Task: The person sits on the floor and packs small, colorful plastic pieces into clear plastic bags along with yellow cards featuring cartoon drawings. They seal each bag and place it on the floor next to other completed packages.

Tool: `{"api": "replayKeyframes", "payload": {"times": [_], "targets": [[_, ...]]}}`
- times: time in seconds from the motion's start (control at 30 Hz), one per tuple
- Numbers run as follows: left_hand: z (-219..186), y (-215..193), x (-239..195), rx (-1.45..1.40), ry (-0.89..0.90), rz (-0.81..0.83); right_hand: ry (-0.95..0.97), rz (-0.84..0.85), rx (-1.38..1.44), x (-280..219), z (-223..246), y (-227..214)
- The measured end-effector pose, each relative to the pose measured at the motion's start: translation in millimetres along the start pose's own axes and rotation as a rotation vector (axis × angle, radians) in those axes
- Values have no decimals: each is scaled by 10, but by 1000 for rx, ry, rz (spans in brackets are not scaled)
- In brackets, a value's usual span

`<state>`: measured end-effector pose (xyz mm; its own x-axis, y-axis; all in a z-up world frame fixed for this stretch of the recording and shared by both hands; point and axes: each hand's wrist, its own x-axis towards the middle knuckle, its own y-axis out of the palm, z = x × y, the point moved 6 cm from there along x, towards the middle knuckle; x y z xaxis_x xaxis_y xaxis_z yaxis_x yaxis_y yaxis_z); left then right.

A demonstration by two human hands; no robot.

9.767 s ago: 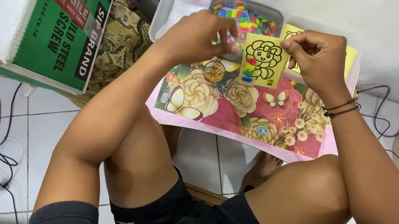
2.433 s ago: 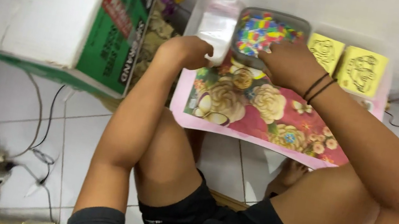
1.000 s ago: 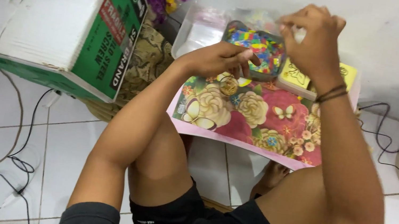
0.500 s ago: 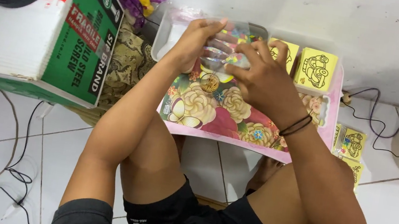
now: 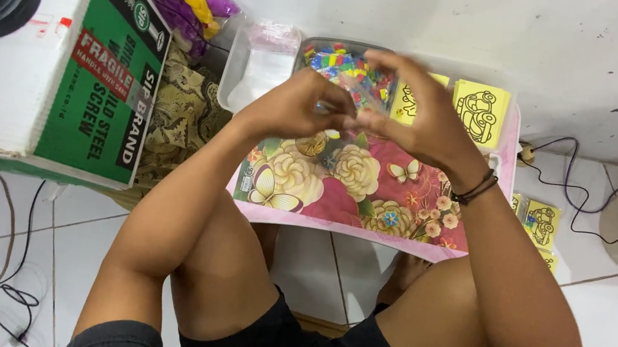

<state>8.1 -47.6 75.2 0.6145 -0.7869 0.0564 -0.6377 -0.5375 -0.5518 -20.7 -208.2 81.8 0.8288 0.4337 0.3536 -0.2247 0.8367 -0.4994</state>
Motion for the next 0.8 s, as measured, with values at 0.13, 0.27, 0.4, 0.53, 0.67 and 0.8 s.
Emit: {"api": "replayKeyframes", "payload": {"times": [0.13,0.27,0.4,0.53,0.67,0.8], "targets": [[208,68,65,79,39,31,240,127,228,-33,-322,179],[341,68,119,102,15,28,385,66,258,-60,-549,199],[404,63,183,53,-52,94,368,-18,176,-101,-691,77],[358,55,170,0,-79,91,340,-60,147,-117,-815,9],[424,36,163,7,-95,58,368,-107,207,-105,-770,-46],[472,15,175,44,-57,-19,385,-135,232,-138,-807,-67]]}}
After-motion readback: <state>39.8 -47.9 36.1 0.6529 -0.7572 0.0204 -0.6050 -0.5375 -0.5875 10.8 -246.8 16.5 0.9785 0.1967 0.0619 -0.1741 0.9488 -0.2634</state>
